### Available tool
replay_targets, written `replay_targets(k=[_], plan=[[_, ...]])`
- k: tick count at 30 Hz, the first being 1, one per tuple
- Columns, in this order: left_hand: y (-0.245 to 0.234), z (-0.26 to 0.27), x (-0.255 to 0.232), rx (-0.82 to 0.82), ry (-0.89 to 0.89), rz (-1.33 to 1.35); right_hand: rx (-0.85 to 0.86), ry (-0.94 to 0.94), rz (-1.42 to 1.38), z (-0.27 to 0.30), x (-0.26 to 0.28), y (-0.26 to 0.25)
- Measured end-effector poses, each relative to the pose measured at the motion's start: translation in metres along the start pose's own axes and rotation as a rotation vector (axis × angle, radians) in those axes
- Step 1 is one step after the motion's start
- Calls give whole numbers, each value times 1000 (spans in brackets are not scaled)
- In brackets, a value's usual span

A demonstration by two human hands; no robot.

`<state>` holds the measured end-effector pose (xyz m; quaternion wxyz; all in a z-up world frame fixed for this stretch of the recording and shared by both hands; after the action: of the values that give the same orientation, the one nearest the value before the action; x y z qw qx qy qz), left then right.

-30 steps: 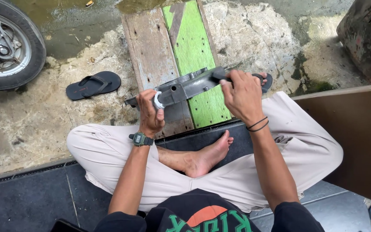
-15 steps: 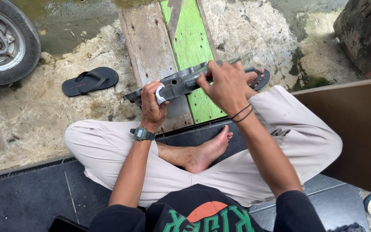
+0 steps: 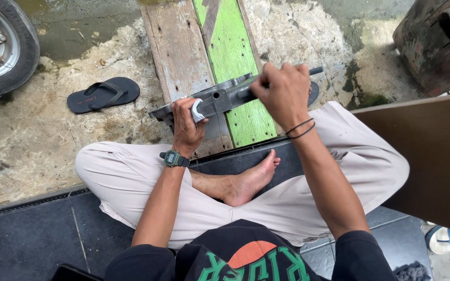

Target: The person sits on the floor and cleans a gray metal part using a white cloth and a small black tool. They wipe the surface and edges of the part while holding it steady on a wooden plank.

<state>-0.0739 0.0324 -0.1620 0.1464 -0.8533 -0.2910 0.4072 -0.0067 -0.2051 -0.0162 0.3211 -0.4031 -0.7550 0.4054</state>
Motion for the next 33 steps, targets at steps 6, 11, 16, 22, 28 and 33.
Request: replay_targets(k=[6, 11, 16, 22, 28, 33], plan=[[6, 0, 4, -11, -13, 46, 81, -100, -41, -15, 11, 14], [6, -1, 0, -13, -21, -13, 313, -198, -32, -31, 14, -1], [4, 1, -2, -7, -1, -70, 178, -309, -8, -43, 19, -1], [4, -1, -1, 0, -9, -69, 295, -375, -23, -52, 17, 8], [5, -3, -2, -11, -12, -61, 454, -393, -11, -63, 20, 14], [2, -4, -3, 6, -21, -50, 542, -509, -106, -62, 29, 11]])
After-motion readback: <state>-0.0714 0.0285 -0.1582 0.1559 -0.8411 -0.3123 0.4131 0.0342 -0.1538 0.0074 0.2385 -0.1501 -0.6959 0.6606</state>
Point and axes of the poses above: each hand's wrist, its own z-axis away from the middle knuckle, its own y-axis out of the palm, x = y × z, the point moved 3 cm from there along -z, towards the middle knuckle, and after that the axes turned 5 degrees about -z, right-handed, at the moved point
